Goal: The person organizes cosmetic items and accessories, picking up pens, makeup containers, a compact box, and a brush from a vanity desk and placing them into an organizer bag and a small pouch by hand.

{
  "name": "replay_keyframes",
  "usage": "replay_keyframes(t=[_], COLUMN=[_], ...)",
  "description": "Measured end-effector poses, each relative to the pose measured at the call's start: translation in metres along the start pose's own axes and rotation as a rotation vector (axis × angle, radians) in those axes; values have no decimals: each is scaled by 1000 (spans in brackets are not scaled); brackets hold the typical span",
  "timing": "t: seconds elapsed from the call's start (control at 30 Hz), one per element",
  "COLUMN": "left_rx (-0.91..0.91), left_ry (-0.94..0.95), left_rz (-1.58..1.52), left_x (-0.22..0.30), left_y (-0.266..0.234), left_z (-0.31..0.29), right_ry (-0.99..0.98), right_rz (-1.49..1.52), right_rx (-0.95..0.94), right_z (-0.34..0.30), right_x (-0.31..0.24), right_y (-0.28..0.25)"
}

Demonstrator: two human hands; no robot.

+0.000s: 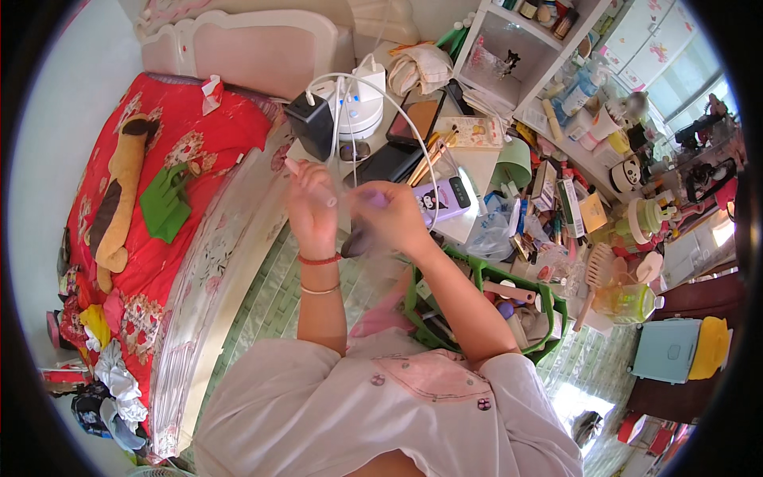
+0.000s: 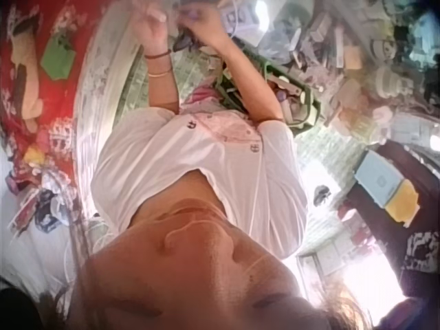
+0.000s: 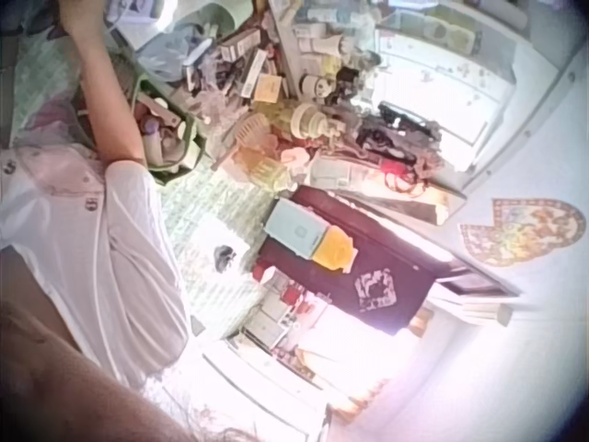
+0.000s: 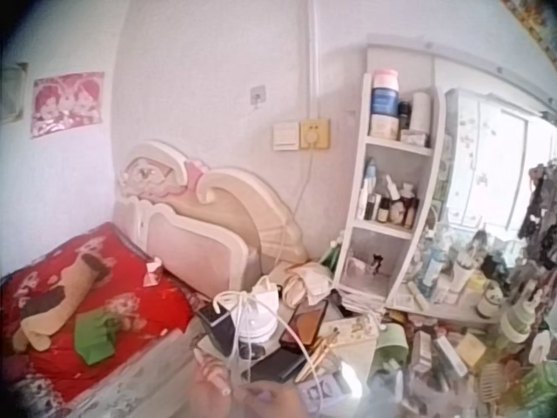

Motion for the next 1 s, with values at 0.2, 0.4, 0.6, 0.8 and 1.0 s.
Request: replay_keyframes(t=[0.2, 0.4, 0.6, 0.8, 1.0], left_rx=[32, 53, 102, 113, 14], left_ry=[30, 28, 31, 99, 202], left_rz=[-25, -44, -51, 78, 317], left_x=[0, -1, -4, 3, 15], left_y=[0, -2, -2, -7, 3], left_z=[-3, -3, -3, -4, -8], right_ry=[-13, -33, -41, -423, -786], right_rz=[118, -82, -181, -276, -701], right_rx=[1, -24, 7, 67, 31], right_z=[-1, -5, -7, -16, -36], right_x=[1, -2, -6, -32, -48], right_y=[-4, 0, 3, 5, 29])
Point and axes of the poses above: each hand's wrist, its own z-axis towards the middle knuckle, its own y-axis out of the palm, x = y × z, the point moved 9 cm from there along z, towards the middle knuckle, and after that the axes turned 14 degrees about z, right-handed, at the moved point
